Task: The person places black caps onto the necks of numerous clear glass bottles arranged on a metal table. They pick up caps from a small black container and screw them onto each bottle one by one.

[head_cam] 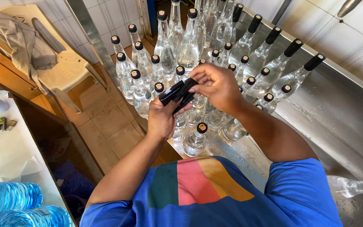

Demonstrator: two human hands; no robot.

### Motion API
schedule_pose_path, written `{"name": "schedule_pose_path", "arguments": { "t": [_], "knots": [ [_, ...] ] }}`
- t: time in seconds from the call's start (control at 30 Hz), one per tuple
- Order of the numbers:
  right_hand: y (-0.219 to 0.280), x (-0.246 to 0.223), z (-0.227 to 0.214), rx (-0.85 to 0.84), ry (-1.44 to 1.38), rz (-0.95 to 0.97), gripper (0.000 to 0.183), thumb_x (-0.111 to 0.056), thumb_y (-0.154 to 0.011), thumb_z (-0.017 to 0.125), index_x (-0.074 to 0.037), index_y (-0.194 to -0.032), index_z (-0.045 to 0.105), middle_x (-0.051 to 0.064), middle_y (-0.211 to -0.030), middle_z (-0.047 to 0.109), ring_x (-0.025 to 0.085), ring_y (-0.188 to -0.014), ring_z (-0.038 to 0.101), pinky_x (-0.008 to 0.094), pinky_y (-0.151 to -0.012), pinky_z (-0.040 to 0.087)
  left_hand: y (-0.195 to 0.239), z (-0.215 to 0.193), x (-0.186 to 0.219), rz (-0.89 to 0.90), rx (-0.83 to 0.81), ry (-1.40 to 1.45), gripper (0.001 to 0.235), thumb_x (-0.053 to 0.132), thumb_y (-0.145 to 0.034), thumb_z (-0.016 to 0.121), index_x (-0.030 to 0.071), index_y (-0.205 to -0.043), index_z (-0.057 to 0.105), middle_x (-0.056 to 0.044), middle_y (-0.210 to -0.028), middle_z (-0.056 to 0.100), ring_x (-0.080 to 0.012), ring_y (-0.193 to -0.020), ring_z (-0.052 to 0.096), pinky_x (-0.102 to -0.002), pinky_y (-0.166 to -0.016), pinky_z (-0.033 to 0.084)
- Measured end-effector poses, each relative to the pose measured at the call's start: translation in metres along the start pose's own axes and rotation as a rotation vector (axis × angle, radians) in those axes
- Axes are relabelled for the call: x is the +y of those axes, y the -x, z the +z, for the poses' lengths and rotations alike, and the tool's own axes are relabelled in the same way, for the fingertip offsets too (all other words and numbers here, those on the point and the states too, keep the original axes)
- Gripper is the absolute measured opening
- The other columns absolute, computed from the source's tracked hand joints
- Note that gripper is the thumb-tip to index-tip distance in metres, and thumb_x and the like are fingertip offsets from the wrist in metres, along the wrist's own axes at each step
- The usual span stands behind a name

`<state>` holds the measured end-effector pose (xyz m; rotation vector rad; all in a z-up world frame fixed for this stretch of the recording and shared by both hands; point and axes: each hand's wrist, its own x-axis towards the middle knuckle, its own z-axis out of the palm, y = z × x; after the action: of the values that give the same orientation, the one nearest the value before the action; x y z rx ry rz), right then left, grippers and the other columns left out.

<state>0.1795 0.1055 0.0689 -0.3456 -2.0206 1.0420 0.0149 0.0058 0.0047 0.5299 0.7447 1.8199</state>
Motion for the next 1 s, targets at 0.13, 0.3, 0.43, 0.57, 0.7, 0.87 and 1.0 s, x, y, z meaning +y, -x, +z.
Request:
{"name": "schedule_pose_path", "arguments": {
  "t": [0.13, 0.3, 0.43, 0.57, 0.7, 0.87, 1.0],
  "knots": [
    [-0.002, -0.022, -0.001, 0.093, 0.236, -0.104, 0.019, 0.003, -0.092, 0.092, 0.003, -0.101, 0.075, 0.014, -0.085, 0.069, 0.017, -0.069, 0.063, 0.027, -0.052, 0.05, -0.001, -0.004, 0.0, 0.054, 0.01, -0.034, 0.025, -0.004, -0.094, 0.082, -0.003, -0.119, 0.08, -0.021, -0.108, 0.084, -0.0363, -0.101, 0.083, -0.054, -0.086, 0.072],
    [0.003, -0.015, -0.025, -0.083, 0.02, 0.227, 0.024, -0.003, -0.1, 0.084, 0.007, -0.12, 0.076, 0.024, -0.101, 0.08, 0.016, -0.07, 0.073, 0.024, -0.055, 0.059, -0.007, -0.016, -0.009, 0.071, 0.001, -0.064, 0.026, -0.007, -0.094, 0.082, -0.005, -0.12, 0.08, -0.024, -0.108, 0.084, -0.0402, -0.102, 0.083, -0.058, -0.087, 0.072],
    [0.001, -0.011, -0.044, -0.315, -0.078, 0.407, 0.024, -0.001, -0.103, 0.071, 0.005, -0.124, 0.079, 0.027, -0.108, 0.083, 0.027, -0.083, 0.082, 0.034, -0.065, 0.069, -0.007, -0.015, -0.008, 0.045, -0.024, -0.154, 0.028, -0.008, -0.093, 0.083, -0.004, -0.12, 0.08, -0.021, -0.105, 0.084, -0.0339, -0.099, 0.083, -0.053, -0.087, 0.072],
    [0.002, 0.003, -0.064, -0.276, 0.007, 0.469, 0.034, 0.001, -0.109, 0.061, 0.007, -0.14, 0.073, 0.029, -0.107, 0.08, 0.027, -0.073, 0.08, 0.035, -0.061, 0.068, -0.009, -0.013, -0.01, 0.005, -0.008, -0.172, 0.027, -0.007, -0.093, 0.084, -0.005, -0.119, 0.08, -0.023, -0.105, 0.084, -0.0357, -0.097, 0.083, -0.055, -0.085, 0.072],
    [-0.015, 0.044, -0.094, 0.124, 0.254, 0.499, 0.029, 0.006, -0.105, 0.075, -0.005, -0.131, 0.08, 0.026, -0.111, 0.081, 0.02, -0.072, 0.078, 0.025, -0.053, 0.062, -0.012, -0.017, 0.007, 0.004, 0.086, -0.09, 0.025, -0.006, -0.096, 0.08, -0.008, -0.121, 0.077, -0.023, -0.106, 0.083, -0.0373, -0.095, 0.084, -0.055, -0.082, 0.074],
    [-0.027, 0.179, -0.11, 0.04, 1.06, 0.6, 0.024, -0.033, -0.097, 0.087, -0.046, -0.117, 0.087, 0.005, -0.099, 0.085, 0.04, -0.094, 0.082, 0.048, -0.088, 0.068, -0.011, -0.014, 0.015, -0.005, 0.153, -0.062, 0.022, -0.001, -0.096, 0.083, -0.002, -0.118, 0.08, -0.023, -0.11, 0.085, -0.0353, -0.096, 0.085, -0.053, -0.082, 0.073],
    [-0.042, 0.289, -0.133, -0.089, 1.144, 0.549, 0.022, -0.032, -0.1, 0.083, -0.044, -0.118, 0.087, 0.01, -0.1, 0.086, 0.043, -0.097, 0.081, 0.052, -0.089, 0.068, -0.008, -0.012, 0.025, -0.008, 0.173, -0.056, 0.022, -0.001, -0.095, 0.084, -0.002, -0.116, 0.081, -0.023, -0.109, 0.085, -0.0364, -0.097, 0.085, -0.055, -0.083, 0.073]
  ]
}}
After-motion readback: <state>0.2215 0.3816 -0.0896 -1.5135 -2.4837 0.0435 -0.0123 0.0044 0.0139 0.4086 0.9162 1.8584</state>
